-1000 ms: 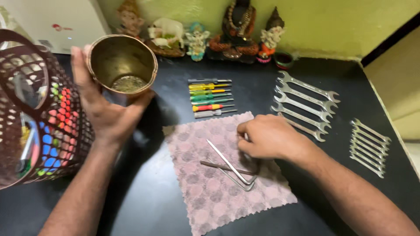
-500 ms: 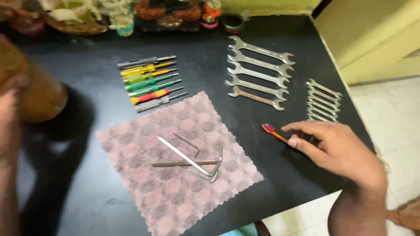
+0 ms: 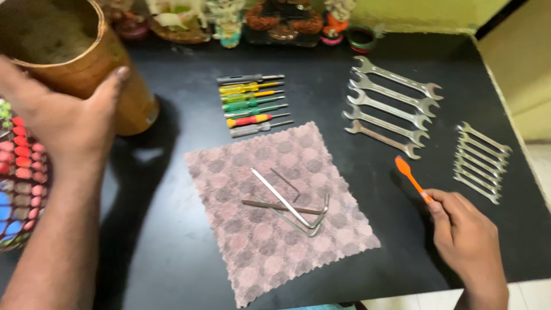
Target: The person cleans various tools including screwdrivers and hex keys by rubbing them with a cloth and a toothbrush on a work surface, eventually placing some items into a container.
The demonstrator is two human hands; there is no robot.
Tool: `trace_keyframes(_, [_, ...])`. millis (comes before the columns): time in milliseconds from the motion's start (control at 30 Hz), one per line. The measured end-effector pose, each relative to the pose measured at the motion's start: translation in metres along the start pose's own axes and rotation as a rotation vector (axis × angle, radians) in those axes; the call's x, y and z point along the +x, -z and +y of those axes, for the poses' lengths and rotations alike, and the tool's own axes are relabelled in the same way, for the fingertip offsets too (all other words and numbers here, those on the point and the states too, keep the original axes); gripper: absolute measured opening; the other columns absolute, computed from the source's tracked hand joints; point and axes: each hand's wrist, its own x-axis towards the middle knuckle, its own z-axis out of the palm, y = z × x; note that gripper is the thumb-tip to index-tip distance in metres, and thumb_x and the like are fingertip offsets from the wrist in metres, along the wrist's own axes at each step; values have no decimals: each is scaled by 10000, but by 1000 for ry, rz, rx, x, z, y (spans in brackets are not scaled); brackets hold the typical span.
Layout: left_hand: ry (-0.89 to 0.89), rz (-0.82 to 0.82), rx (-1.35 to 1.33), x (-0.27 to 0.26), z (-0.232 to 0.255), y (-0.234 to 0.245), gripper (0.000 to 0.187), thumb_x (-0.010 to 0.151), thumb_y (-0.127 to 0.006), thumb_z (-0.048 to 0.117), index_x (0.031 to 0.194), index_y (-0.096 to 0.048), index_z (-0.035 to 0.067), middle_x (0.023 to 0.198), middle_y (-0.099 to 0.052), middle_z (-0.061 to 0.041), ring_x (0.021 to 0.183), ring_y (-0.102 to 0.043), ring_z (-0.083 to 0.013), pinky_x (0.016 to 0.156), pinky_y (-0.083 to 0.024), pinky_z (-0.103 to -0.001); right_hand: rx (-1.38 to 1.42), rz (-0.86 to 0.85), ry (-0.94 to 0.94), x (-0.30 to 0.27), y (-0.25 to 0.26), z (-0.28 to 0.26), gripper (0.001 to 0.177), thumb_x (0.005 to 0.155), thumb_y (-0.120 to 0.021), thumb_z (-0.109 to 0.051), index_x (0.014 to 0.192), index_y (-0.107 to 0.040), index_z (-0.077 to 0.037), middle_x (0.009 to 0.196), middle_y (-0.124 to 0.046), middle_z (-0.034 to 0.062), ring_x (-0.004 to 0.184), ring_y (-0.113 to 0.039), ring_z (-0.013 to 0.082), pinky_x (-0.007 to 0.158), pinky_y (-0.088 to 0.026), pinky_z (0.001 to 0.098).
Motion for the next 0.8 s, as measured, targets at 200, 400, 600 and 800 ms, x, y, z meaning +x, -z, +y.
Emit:
trace_keyframes(200, [-114, 11, 135, -10, 4, 9, 1193, 846, -915, 177, 1637, -34, 31, 1681, -187, -198, 1603, -208, -355, 1350, -192, -431, 330, -88, 165, -6, -7, -29, 198, 962, -624, -104, 1113, -721, -20, 817, -695, 88, 692, -657, 177, 636, -505, 271])
trace_keyframes(400, [-608, -191, -106, -40, 103, 17, 311, 934, -794, 61, 1189, -616, 46, 1189, -651, -152, 1138, -657, -356, 1055, -522, -502, 507, -196, 301, -8, -6, -44, 237, 926, -600, -78, 1110, -733, -8, 854, -725, 68, 721, -683, 152, 658, -519, 246])
trace_keyframes(600, [-765, -776, -331, -57, 150, -26, 203, 810, -685, 168, 965, -731, 45, 954, -668, -67, 928, -629, -249, 842, -472, -386, 414, -202, 259, -14, -16, -54, 242, 930, -603, -83, 1131, -723, -23, 868, -697, 76, 740, -646, 181, 669, -526, 258])
trace_keyframes(800, [-675, -941, -251, -64, 142, -49, 132, 821, -639, 159, 883, -740, 99, 941, -663, -51, 971, -614, -235, 839, -455, -377, 381, -348, 291, -18, -29, -59, 263, 837, -706, -156, 1082, -720, -60, 977, -735, 67, 804, -738, 250, 701, -566, 305])
